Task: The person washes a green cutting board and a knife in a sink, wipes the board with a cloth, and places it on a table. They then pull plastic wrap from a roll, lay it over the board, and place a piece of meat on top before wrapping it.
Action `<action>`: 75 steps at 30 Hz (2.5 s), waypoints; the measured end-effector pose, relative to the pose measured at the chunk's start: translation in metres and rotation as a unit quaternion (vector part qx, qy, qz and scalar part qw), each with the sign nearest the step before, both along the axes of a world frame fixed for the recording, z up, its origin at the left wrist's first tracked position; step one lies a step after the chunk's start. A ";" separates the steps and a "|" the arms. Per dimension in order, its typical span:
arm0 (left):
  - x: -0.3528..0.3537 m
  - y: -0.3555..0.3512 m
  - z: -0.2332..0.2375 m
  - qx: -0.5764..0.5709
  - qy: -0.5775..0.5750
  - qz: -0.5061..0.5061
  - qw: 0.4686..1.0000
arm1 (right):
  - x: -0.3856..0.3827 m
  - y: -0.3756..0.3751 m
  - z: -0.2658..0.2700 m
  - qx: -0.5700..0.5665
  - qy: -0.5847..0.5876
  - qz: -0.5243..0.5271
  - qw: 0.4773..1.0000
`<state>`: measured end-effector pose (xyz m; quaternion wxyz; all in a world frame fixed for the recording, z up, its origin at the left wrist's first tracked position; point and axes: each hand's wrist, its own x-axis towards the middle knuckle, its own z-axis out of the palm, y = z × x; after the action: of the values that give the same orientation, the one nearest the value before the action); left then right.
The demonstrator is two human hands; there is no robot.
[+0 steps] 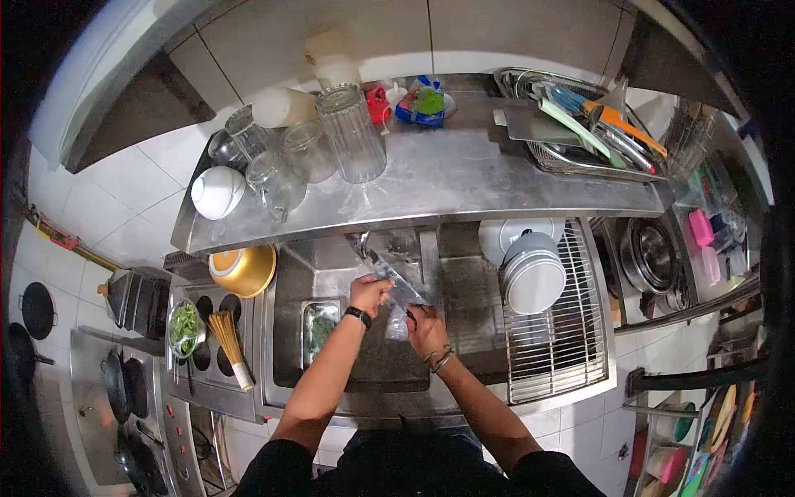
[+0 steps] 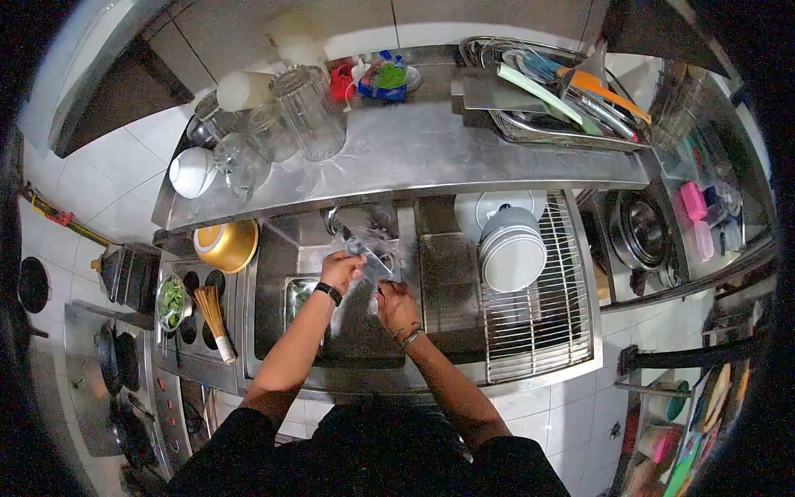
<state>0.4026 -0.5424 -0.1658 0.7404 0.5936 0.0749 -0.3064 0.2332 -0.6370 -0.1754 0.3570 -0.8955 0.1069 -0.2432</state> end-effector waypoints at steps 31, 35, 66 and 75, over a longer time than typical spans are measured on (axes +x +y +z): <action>0.041 -0.002 -0.011 0.021 0.006 -0.033 0.999 | -0.012 -0.006 0.013 0.014 0.097 0.024 0.995; 0.066 0.004 -0.030 -0.035 0.011 0.152 0.988 | -0.004 -0.001 0.004 0.011 0.026 -0.009 1.000; -0.072 0.206 0.035 0.282 -0.397 0.191 0.852 | 0.224 -0.029 -0.026 0.517 0.201 0.171 0.814; -0.156 0.228 0.051 0.272 -0.283 0.154 0.907 | 0.210 -0.202 -0.061 -0.098 0.209 -0.251 0.940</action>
<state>0.2471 -0.3144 -0.1143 0.5782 0.8148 0.0331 0.0242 0.4433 -0.8386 -0.2361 0.1647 -0.9006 0.3765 -0.1417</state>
